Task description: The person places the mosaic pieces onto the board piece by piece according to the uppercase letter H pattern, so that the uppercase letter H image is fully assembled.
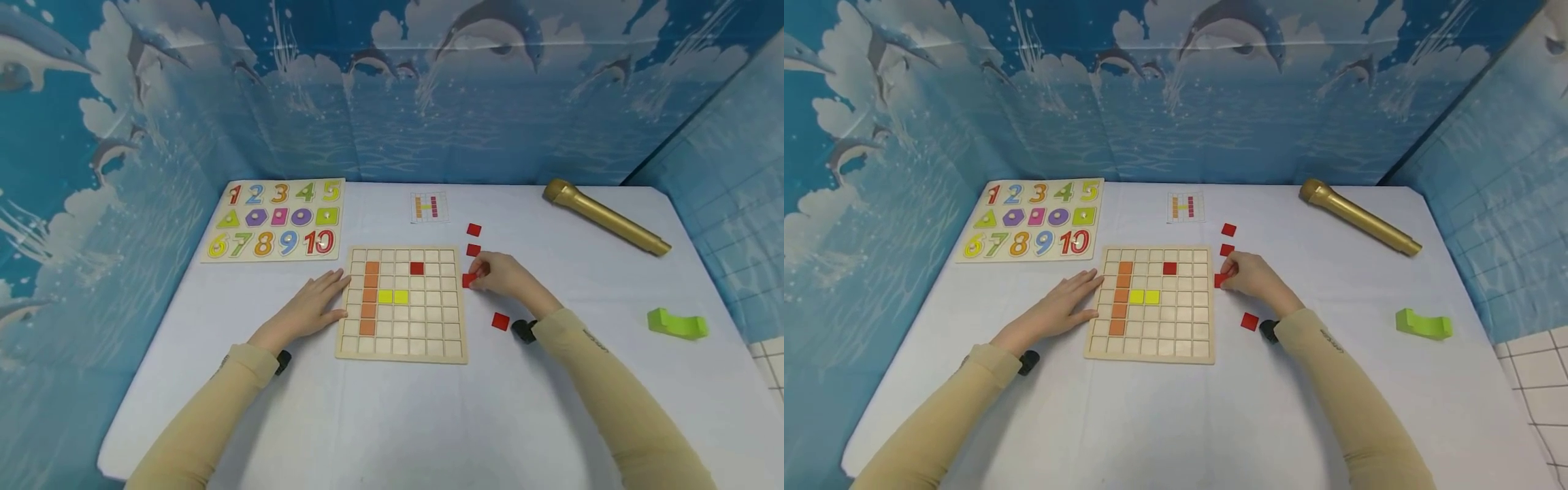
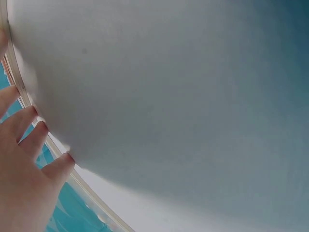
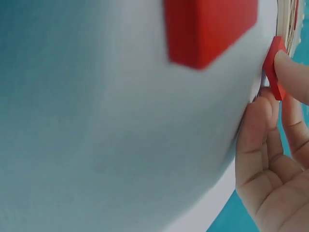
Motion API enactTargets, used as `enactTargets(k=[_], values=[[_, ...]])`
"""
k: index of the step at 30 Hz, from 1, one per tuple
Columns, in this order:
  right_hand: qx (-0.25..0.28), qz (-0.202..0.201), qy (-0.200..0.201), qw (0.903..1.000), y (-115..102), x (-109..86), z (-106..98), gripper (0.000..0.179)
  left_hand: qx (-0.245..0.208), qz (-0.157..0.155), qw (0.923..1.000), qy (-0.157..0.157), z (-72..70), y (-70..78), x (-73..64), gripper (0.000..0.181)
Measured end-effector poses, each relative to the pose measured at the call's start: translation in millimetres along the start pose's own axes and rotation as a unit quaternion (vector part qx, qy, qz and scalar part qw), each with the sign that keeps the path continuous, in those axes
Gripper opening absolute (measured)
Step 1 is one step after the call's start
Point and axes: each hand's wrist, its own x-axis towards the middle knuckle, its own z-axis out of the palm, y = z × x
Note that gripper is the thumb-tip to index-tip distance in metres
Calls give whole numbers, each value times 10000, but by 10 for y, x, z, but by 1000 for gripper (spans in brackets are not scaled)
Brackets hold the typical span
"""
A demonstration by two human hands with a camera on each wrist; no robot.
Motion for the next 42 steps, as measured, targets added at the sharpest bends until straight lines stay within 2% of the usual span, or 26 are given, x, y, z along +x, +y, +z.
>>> enactTargets(k=[7, 13, 18, 25, 33, 42], values=[[446, 179, -200, 9986, 74, -16, -77, 22, 24, 10, 10000, -40, 4, -28, 12, 73], [739, 270, -140, 9968, 69, 8, -77, 25, -7, -39, 10000, -64, 4, -42, 17, 73], [965, 126, -21, 9952, -32, 28, -27, 29, -9, -58, 9999, -97, -5, -38, 22, 73], [1318, -146, 14, 9912, -308, 100, 113, 25, -26, -65, 10000, -45, 4, -43, 18, 73], [1219, -218, 21, 9923, -594, 170, 317, 19, -21, -55, 10000, -67, 31, -52, 21, 74], [715, -337, 33, 9969, -709, 221, 447, 15, -18, -93, 9999, -108, 11, -27, 19, 74]])
